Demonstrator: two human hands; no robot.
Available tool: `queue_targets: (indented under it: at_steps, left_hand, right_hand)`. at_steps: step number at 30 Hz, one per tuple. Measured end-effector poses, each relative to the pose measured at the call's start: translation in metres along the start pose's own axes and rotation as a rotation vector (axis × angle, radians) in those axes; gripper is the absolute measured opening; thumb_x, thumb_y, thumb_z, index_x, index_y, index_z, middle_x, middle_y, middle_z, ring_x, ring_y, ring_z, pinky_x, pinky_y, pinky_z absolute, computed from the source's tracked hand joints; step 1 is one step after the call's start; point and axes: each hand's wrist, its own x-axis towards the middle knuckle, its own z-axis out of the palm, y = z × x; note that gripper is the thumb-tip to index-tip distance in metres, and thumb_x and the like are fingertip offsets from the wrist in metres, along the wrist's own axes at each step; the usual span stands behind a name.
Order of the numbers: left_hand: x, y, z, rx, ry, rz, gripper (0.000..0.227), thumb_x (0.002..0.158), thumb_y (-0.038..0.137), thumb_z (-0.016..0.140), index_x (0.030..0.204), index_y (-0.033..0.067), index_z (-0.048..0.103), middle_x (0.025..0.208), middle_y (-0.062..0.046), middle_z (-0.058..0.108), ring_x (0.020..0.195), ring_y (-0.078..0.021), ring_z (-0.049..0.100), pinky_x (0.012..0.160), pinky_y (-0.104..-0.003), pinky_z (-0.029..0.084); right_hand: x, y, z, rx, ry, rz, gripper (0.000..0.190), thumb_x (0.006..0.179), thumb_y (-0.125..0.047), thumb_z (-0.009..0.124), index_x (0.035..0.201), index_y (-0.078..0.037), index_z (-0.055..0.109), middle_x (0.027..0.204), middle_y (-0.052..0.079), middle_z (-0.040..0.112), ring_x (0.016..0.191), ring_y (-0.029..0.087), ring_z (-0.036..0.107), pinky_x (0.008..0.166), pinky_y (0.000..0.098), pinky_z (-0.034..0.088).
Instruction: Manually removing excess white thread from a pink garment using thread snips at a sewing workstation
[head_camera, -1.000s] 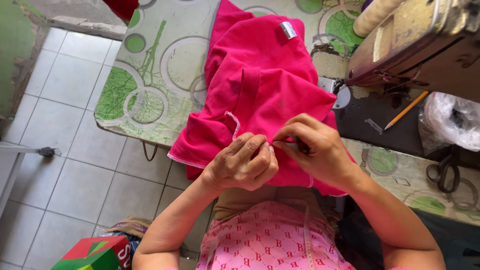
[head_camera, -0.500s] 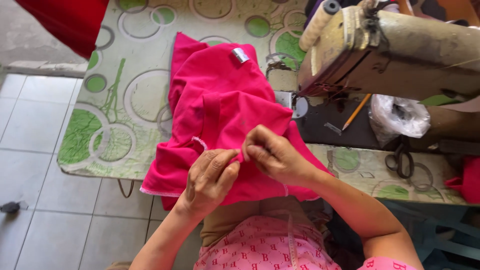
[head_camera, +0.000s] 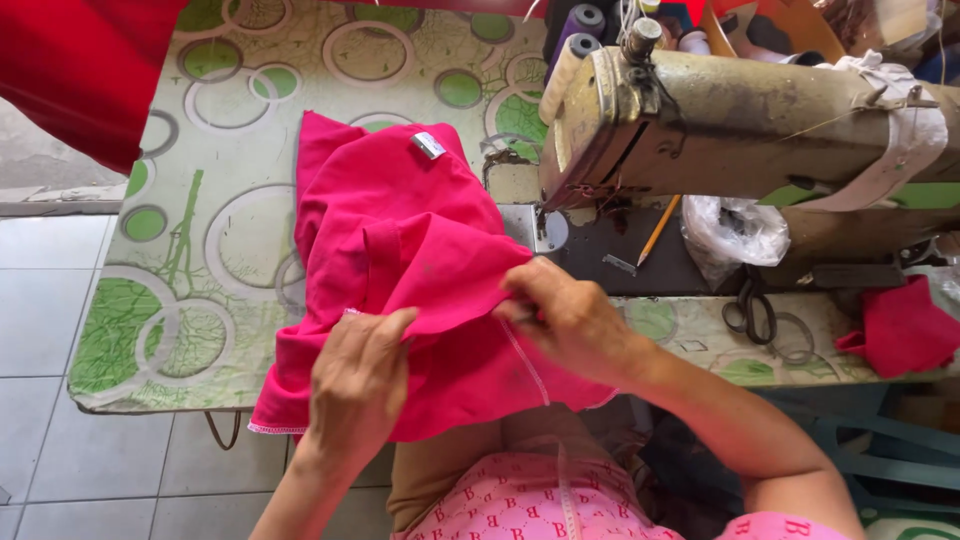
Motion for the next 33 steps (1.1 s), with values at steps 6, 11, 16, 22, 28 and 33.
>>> queue_targets:
  at_steps: [6,11,16,22,28,33]
  left_hand:
    - [0.022,0.023,0.005,-0.016,-0.018,-0.035,0.007,0.1,0.005,0.065,0.106,0.0028,0.066,0.1,-0.014,0.059,0.088,-0.0326,0.056,0.084,-0.045,0.048]
    - [0.013,0.014,0.01,-0.327,-0.06,-0.146,0.018,0.096,-0.008,0.057,0.111,-0.0017,0.063,0.111,-0.016,0.07,0.101,-0.0288,0.07,0.093,-0.037,0.056]
    - [0.003,0.001,0.011,-0.346,-0.024,-0.334,0.021,0.096,-0.003,0.067,0.114,0.0084,0.065,0.104,-0.001,0.073,0.078,-0.0124,0.071,0.074,-0.026,0.057]
    - [0.006,0.006,0.018,-0.453,-0.039,-0.29,0.034,0.09,-0.003,0.075,0.12,0.0093,0.064,0.106,-0.003,0.078,0.093,-0.0102,0.079,0.086,-0.024,0.06]
    - [0.01,0.002,0.022,-0.598,0.008,-0.628,0.018,0.091,0.005,0.077,0.107,0.0113,0.071,0.101,0.002,0.073,0.088,-0.0081,0.067,0.081,-0.019,0.058]
    - [0.018,0.004,0.028,-0.621,-0.007,-0.717,0.02,0.092,0.005,0.073,0.109,0.0163,0.075,0.081,-0.006,0.077,0.08,-0.0105,0.072,0.078,-0.033,0.06]
  right_hand:
    - [0.009,-0.014,0.027,-0.148,0.009,-0.091,0.04,0.086,-0.002,0.069,0.123,-0.007,0.057,0.123,0.011,0.059,0.076,0.026,0.068,0.047,0.0365,0.054]
    - [0.018,-0.008,0.02,-0.057,0.053,-0.174,0.04,0.078,0.007,0.064,0.115,-0.004,0.061,0.112,0.01,0.066,0.098,0.023,0.069,0.074,0.0331,0.058]
    - [0.03,0.018,0.006,0.136,0.032,-0.062,0.015,0.099,0.003,0.059,0.11,-0.005,0.064,0.1,0.01,0.067,0.091,0.025,0.066,0.081,0.0328,0.052]
    - [0.045,0.029,0.006,0.301,-0.066,-0.073,0.005,0.101,-0.012,0.066,0.103,-0.007,0.065,0.091,0.004,0.067,0.078,0.017,0.061,0.076,0.0295,0.048]
    - [0.049,0.054,0.019,0.321,-0.076,0.113,0.012,0.099,-0.01,0.069,0.089,-0.008,0.064,0.084,-0.001,0.062,0.075,0.011,0.053,0.071,0.0257,0.043]
    - [0.039,0.066,0.029,0.128,-0.037,0.114,0.009,0.093,-0.016,0.076,0.099,-0.011,0.07,0.09,0.01,0.067,0.084,0.033,0.07,0.075,0.041,0.056]
